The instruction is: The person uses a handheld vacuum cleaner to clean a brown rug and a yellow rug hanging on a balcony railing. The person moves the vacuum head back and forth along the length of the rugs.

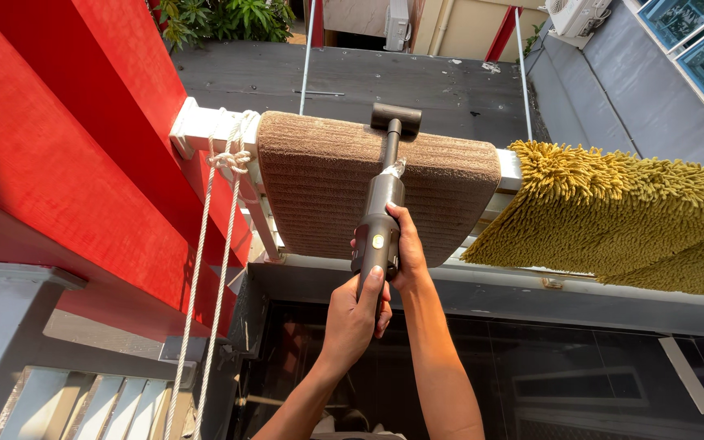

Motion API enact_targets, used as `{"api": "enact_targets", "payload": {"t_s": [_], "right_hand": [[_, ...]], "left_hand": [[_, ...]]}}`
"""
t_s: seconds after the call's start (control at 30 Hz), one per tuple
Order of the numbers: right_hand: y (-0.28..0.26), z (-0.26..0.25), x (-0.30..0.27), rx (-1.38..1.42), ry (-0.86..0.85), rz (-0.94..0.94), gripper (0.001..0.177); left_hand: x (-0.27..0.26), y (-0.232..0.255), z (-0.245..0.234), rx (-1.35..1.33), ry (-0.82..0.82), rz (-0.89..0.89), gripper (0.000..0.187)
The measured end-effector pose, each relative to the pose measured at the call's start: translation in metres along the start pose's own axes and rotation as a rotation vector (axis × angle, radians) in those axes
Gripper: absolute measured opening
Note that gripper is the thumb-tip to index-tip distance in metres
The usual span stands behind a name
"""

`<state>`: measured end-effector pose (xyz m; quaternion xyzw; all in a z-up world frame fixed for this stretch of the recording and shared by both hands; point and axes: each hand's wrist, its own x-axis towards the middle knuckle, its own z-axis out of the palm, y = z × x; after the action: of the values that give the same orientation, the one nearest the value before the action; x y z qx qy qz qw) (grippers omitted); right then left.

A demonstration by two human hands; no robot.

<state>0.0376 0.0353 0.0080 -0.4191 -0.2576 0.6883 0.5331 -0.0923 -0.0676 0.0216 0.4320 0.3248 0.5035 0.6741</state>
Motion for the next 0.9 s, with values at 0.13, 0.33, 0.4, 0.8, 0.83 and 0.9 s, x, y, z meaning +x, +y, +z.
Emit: {"api": "enact_targets", "payload": {"t_s": [0.13,0.33,0.4,0.8,0.83,0.9], "right_hand": [[0.005,0.000,-0.004,-0.030,0.059,-0.023,0.065],[0.008,-0.002,-0.023,-0.052,0.028,-0.034,0.067],[0.011,-0.002,-0.032,-0.073,0.054,-0.026,0.067],[0.027,0.000,-0.069,-0.077,0.016,0.025,0.065],[0.029,0.001,-0.072,-0.085,0.025,0.026,0.066],[0.033,0.004,-0.076,-0.075,0.014,0.025,0.063]], "left_hand": [[-0.006,-0.003,0.000,0.006,0.017,0.023,0.049],[-0.027,-0.005,0.012,0.037,0.057,0.039,0.048],[-0.037,-0.007,0.015,0.030,0.065,0.052,0.047],[-0.079,-0.019,0.019,0.030,0.112,0.095,0.048],[-0.082,-0.020,0.019,0.037,0.114,0.091,0.048],[-0.087,-0.019,0.017,0.054,0.118,0.083,0.048]]}}
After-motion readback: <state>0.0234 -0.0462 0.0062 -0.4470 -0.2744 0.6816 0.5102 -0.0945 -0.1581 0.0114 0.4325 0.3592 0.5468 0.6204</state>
